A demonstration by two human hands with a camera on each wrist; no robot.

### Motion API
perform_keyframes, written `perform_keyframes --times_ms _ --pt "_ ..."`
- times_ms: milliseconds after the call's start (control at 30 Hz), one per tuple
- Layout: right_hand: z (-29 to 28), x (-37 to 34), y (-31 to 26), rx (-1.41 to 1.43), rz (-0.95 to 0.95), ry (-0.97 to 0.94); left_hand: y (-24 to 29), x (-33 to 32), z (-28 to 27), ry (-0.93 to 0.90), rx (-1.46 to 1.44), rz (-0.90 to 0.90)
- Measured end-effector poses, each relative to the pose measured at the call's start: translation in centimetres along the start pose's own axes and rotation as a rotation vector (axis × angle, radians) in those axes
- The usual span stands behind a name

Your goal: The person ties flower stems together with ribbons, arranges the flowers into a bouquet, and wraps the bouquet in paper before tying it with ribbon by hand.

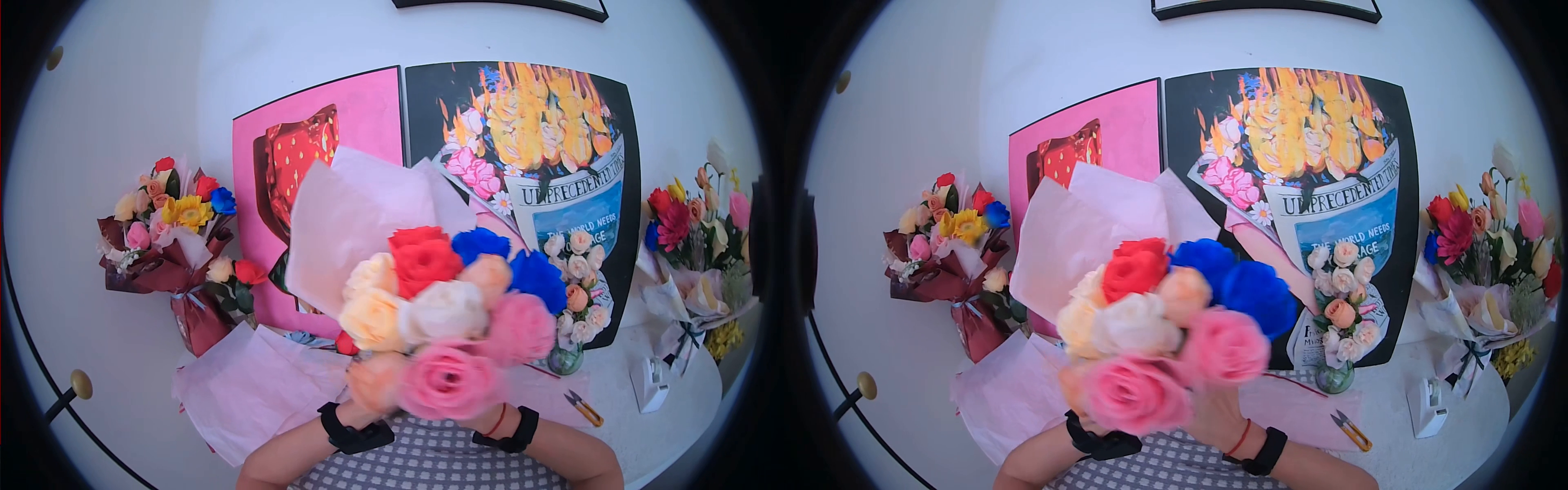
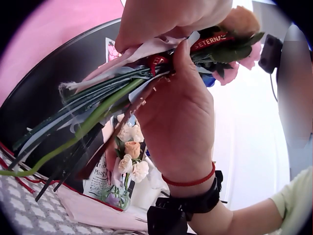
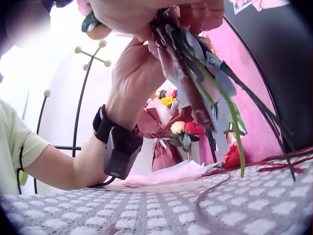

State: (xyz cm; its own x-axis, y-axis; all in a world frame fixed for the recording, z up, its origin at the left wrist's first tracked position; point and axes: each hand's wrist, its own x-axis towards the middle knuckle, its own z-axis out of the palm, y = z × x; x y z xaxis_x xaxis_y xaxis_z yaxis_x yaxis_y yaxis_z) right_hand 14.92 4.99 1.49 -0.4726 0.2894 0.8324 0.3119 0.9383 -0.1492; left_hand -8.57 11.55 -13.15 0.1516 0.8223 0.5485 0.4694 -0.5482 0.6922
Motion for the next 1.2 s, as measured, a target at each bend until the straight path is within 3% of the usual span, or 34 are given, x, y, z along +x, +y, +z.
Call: perform_keyframes --times_ms 33,133,167,233,300,400,467,533,600,633,667,733,833,933,1033,1100,1133,1200 --pt "0.8 -0.3 0.5 0.099 -0.023 0.016 3.9 0.4 -0.6 0.005 -0.001 0.0" --pt "3.9 -3.1 4.0 0.232 -0.063 -0.019 15.8 1.2 -0.5 0.132 -0.707 0.069" --pt "3.6 -3.1 4.1 0.236 0.013 0.003 20.0 1.6 -1.3 0.173 -0.941 0.093" --pt "3.0 -2.9 3.8 0.24 0.168 0.048 20.1 2.2 -1.5 0.235 -0.904 0.104" --pt "1.1 -1.6 2.3 0.133 0.153 0.083 20.7 2.7 -1.4 0.398 -0.866 0.057" --pt "0.1 -1.2 1.6 -0.081 0.127 0.151 19.5 3.4 -2.7 0.374 -0.841 0.035" --pt "2.1 -3.3 3.7 0.321 0.608 0.105 19.4 3.5 -2.8 0.368 -0.773 0.089" --pt "1.5 -2.7 3.3 0.41 0.6 0.185 19.2 3.2 -2.7 0.277 -0.727 0.046" --pt "-2.0 -0.2 0.2 0.38 -0.019 0.148 18.1 2.9 -2.3 0.205 -0.689 -0.008" --pt "-1.8 0.0 -0.3 -0.351 -0.352 0.401 18.0 2.7 -2.1 0.138 -0.65 -0.062" --pt "-1.5 -0.1 0.0 -0.355 -0.346 0.405 18.3 2.3 -1.7 0.129 -0.648 -0.063" --pt "-0.9 0.0 0.8 0.184 -0.037 -0.01 19.5 1.2 -1.0 -0.015 -0.664 0.087" --pt "-1.7 1.2 -0.6 0.337 0.073 0.155 19.6 1.5 -0.4 -0.016 -0.714 0.115" --pt "-0.7 1.0 -0.3 0.157 0.087 0.157 21.1 1.5 -0.1 0.059 -0.754 0.187" --pt "-2.2 2.0 -1.3 0.15 0.021 0.158 20.0 1.0 -0.5 -0.081 -0.582 0.164" --pt "-2.4 2.0 -1.5 0.162 0.003 0.117 20.0 0.9 -0.6 -0.098 -0.617 -0.041" --pt "-2.3 1.9 -1.6 0.103 0.095 0.104 20.0 1.0 -0.5 -0.097 -0.618 -0.043" --pt "-2.4 1.9 -1.6 0.042 0.184 0.09 20.1 1.3 0.1 -0.093 -0.649 0.116"
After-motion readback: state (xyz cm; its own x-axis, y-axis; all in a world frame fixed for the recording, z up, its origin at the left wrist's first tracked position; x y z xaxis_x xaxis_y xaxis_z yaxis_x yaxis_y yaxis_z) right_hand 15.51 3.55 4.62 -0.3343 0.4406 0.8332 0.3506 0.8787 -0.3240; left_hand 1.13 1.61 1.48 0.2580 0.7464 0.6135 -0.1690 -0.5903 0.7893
